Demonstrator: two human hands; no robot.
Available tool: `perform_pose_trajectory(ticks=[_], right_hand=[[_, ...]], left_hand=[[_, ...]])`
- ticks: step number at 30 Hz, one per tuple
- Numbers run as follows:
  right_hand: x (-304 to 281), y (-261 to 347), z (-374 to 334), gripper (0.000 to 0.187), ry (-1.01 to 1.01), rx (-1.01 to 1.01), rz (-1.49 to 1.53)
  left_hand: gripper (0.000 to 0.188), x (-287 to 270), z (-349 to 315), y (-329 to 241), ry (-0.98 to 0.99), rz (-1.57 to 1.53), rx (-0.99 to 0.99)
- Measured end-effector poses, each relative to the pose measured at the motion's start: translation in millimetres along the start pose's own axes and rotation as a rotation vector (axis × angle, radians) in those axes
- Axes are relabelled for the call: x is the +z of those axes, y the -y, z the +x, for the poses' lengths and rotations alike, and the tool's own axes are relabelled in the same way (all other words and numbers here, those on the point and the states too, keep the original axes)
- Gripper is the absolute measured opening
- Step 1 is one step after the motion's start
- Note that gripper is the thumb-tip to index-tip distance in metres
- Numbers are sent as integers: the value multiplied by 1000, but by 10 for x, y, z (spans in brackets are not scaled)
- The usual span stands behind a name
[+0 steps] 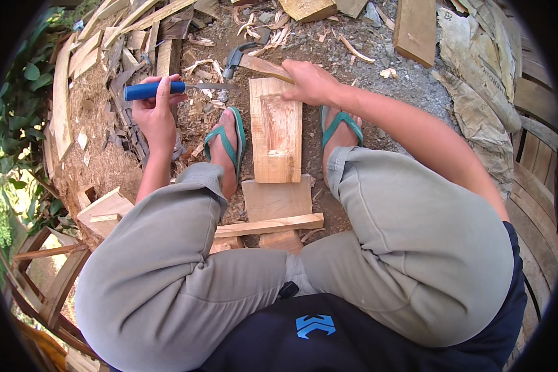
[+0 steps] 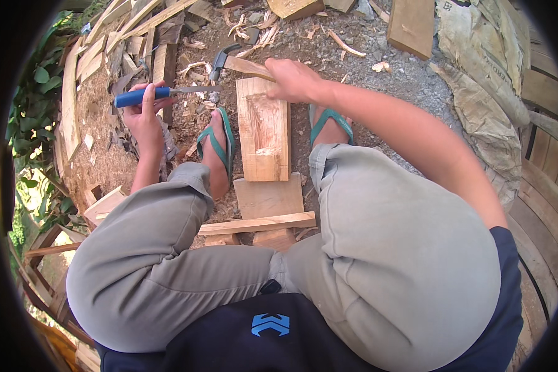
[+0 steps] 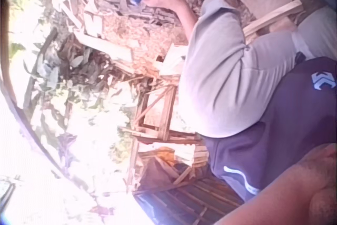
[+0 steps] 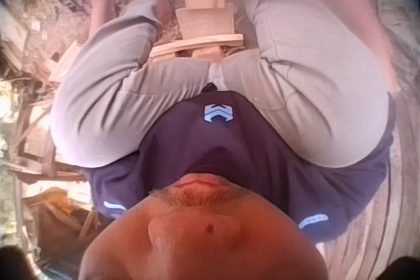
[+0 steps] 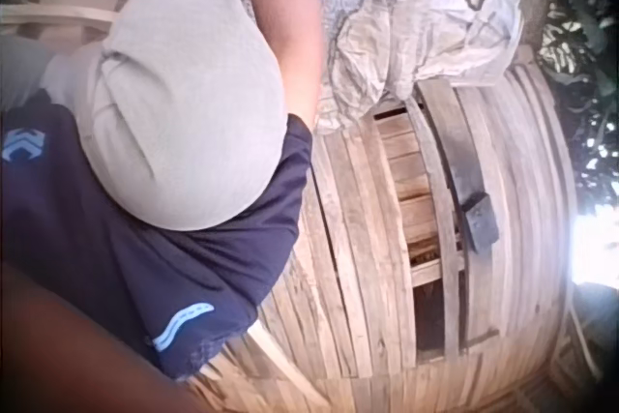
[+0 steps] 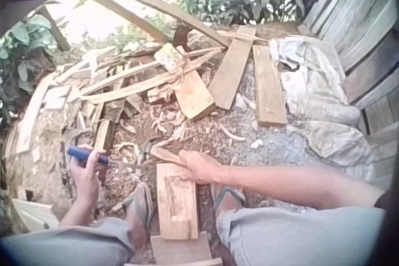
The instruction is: The person chisels a cavity into a block of wood using a hammer and a chisel.
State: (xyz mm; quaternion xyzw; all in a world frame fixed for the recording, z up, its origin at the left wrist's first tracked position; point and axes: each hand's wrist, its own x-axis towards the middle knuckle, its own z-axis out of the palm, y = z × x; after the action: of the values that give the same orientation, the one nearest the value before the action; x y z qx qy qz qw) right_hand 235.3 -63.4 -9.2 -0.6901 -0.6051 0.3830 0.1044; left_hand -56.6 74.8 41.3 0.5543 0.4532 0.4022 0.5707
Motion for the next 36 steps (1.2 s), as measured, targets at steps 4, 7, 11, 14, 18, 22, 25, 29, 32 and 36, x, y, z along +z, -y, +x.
perform_pose_trajectory(ticks=[4, 7, 11, 14, 18, 22, 25, 29, 32, 36], right_hand=[[-106, 19, -214, 47, -70, 159, -18], [-230, 20, -395, 47, -122, 262, -43], [-312, -38, -577, 51, -248, 388, -47], [-258, -190, -783, 54, -342, 354, -105], [-397, -168, -901, 67, -38, 442, -91], [-424, -306, -879, 67, -7, 395, -80], [-409, -290, -826, 59, -81, 346, 5], [-362, -214, -832, 58, -132, 377, 57], [-330, -130, -873, 62, -158, 421, 60], [-277, -74, -1026, 59, -222, 428, 193]], left_hand=[[21, -30, -2, -51, -36, 7, 17], [22, -54, -1, -81, -65, 2, 32], [23, -128, 14, -154, -95, -5, 40], [22, -126, 51, -144, -113, -10, 56], [21, -116, 47, -160, -133, -4, 72], [21, -83, 63, -139, -97, -8, 105], [20, -74, 43, -127, -59, -12, 82], [24, -120, 37, -112, -15, 25, 71], [24, -117, 33, -141, 13, 36, 83], [23, -40, 19, -176, 55, 62, 98]])
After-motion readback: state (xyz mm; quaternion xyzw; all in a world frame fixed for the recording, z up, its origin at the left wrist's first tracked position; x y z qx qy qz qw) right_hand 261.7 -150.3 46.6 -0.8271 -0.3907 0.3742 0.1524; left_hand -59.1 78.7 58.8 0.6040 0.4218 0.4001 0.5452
